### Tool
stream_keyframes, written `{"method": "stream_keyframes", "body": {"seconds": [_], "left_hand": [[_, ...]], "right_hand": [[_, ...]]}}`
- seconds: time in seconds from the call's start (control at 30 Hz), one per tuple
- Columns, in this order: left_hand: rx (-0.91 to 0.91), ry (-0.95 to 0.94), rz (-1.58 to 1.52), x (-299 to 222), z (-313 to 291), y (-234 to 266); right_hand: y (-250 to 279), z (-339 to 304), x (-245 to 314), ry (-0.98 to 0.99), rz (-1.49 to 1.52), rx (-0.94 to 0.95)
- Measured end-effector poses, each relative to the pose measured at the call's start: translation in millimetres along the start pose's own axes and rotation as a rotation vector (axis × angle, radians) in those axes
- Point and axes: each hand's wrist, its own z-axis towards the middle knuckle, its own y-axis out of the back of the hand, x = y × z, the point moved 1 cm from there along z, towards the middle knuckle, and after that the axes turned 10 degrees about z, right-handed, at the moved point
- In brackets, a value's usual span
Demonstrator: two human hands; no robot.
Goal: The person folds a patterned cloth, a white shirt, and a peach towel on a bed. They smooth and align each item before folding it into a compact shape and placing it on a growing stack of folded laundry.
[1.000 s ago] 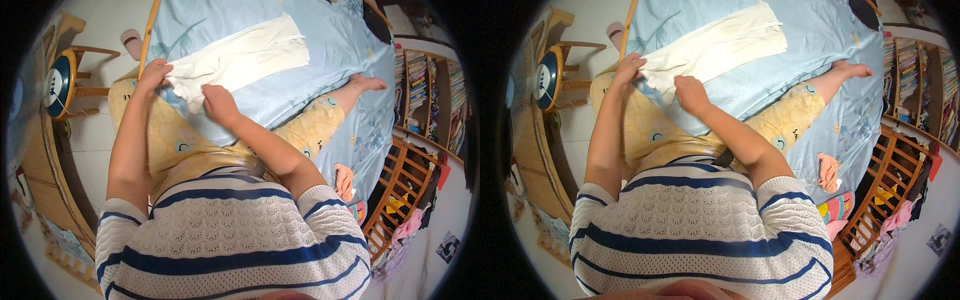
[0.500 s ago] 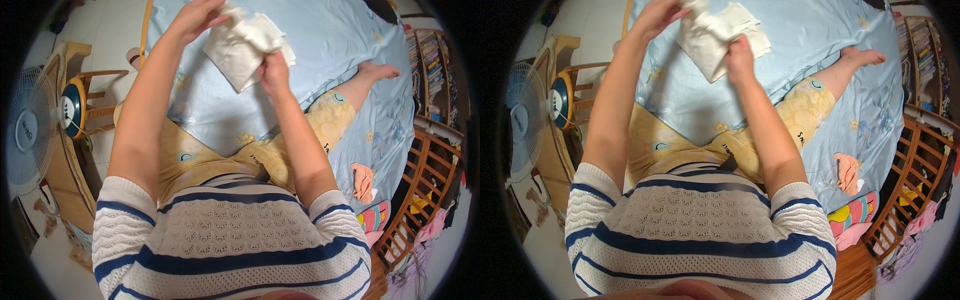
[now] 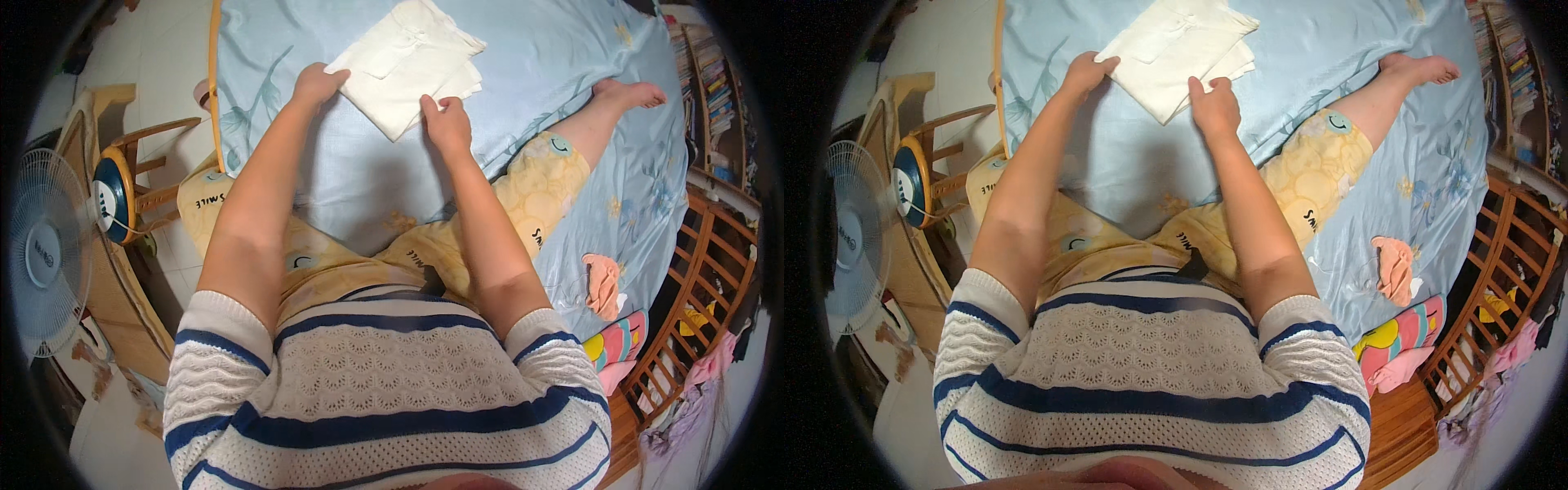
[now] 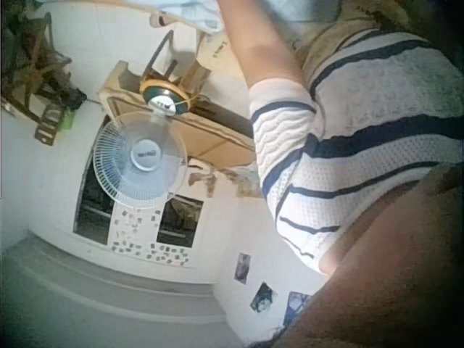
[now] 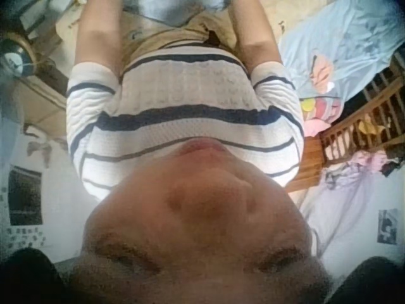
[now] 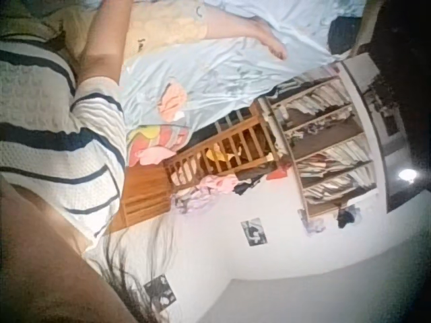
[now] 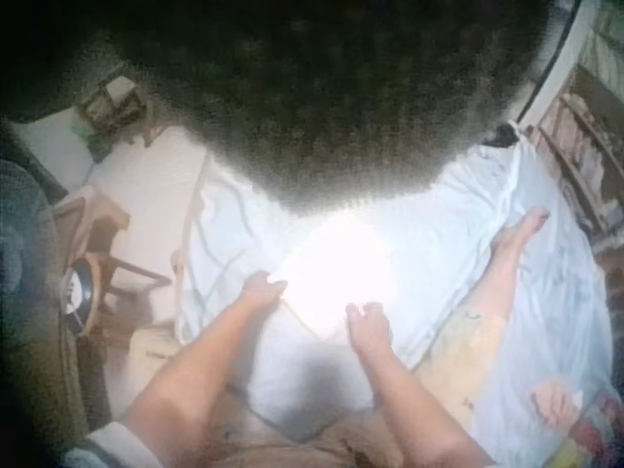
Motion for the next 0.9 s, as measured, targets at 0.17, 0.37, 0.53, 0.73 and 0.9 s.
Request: {"method": "stream_keyframes", "body": {"seconds": [0.17,0.37,0.53,0.73,0.9], "left_hand": [[0.209,0.085,-0.184,-28.3,-47.7,13.3],[0.350,0.238,-0.480,48.9,-143.4,-16.8],[-0.193,-0.025,-0.190,82.7,-130.3,-29.0],[-0.257,-0.036,-0.294,72.2,-81.9,-32.1],[0.162,0.159,-0.548,45.3,-73.1,-13.5]], "right_hand": [[-8.4,-1.1,-11.3,0.145,-0.201,-0.054],[5.9,-4.1,-14.4,0.096,-0.366,0.321],[10.2,-16.2,-15.0,0.318,-0.362,0.195],[-18.1,5.9,6.0,0.312,-0.199,0.031],[-27.7,22.6,0.4,-0.053,0.292,0.222]]}}
